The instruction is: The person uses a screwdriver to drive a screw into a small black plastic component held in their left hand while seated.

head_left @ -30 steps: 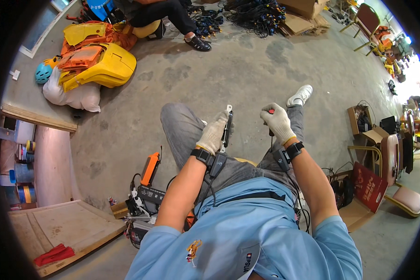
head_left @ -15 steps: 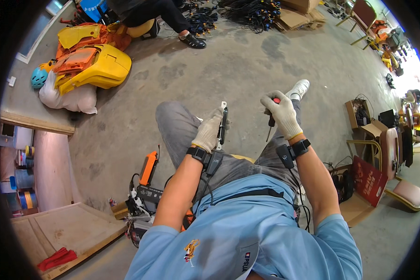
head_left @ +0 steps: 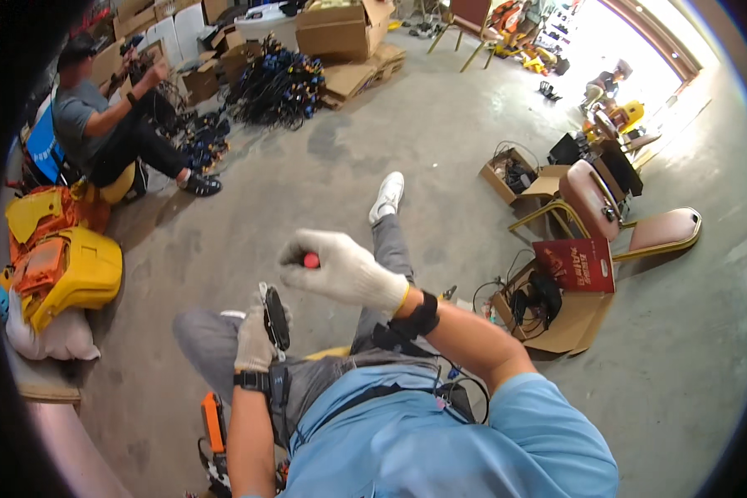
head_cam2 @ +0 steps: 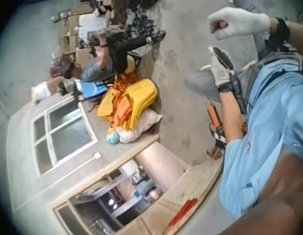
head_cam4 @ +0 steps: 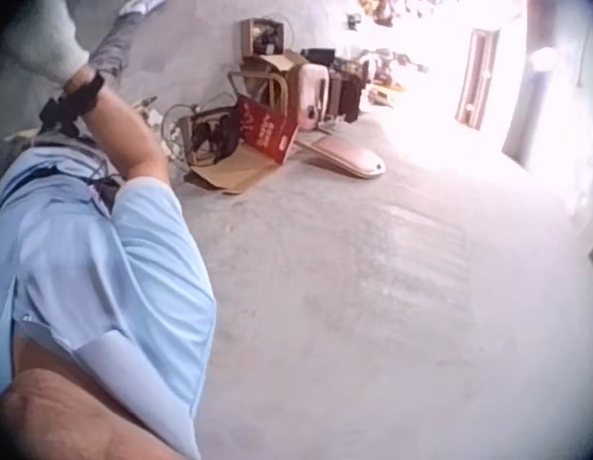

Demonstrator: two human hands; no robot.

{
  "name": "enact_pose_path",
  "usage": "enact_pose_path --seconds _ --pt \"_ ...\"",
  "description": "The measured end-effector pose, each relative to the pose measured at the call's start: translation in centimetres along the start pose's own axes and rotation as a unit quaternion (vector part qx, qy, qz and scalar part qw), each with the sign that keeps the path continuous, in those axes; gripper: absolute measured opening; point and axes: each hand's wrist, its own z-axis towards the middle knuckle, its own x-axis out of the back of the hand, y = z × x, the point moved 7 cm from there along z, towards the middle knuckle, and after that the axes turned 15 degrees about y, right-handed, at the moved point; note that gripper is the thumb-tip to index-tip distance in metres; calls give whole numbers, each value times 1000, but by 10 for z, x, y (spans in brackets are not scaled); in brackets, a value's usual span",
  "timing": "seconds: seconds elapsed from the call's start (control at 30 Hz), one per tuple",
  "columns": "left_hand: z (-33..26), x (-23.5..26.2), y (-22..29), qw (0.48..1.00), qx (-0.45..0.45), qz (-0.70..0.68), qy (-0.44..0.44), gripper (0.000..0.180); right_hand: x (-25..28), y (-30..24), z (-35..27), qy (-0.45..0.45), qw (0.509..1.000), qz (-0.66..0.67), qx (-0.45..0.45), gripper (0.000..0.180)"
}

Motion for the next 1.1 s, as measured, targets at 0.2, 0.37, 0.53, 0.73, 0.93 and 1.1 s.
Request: enact_pose_path --seconds 0.2,0.37,0.53,0.73,0.93,1.1 --pt "24 12 -7 975 -171 65 -130 68 17 -90 -26 -142 965 213 62 10" --pt "14 -1 2 993 -66 -99 1 67 49 -159 -30 -210 833 478 181 15" --pt "15 -10 -3 1000 15 -12 3 64 79 -183 -49 -250 707 582 314 16" --pt "0 -16 8 1000 11 -16 -14 63 83 -184 -53 -258 717 579 291 18" --pt "-6 -15 5 1000 25 -14 -9 63 75 -182 -50 -257 747 556 258 19" --pt "1 -6 0 999 22 -29 -6 63 72 -186 -54 -264 752 550 249 20"
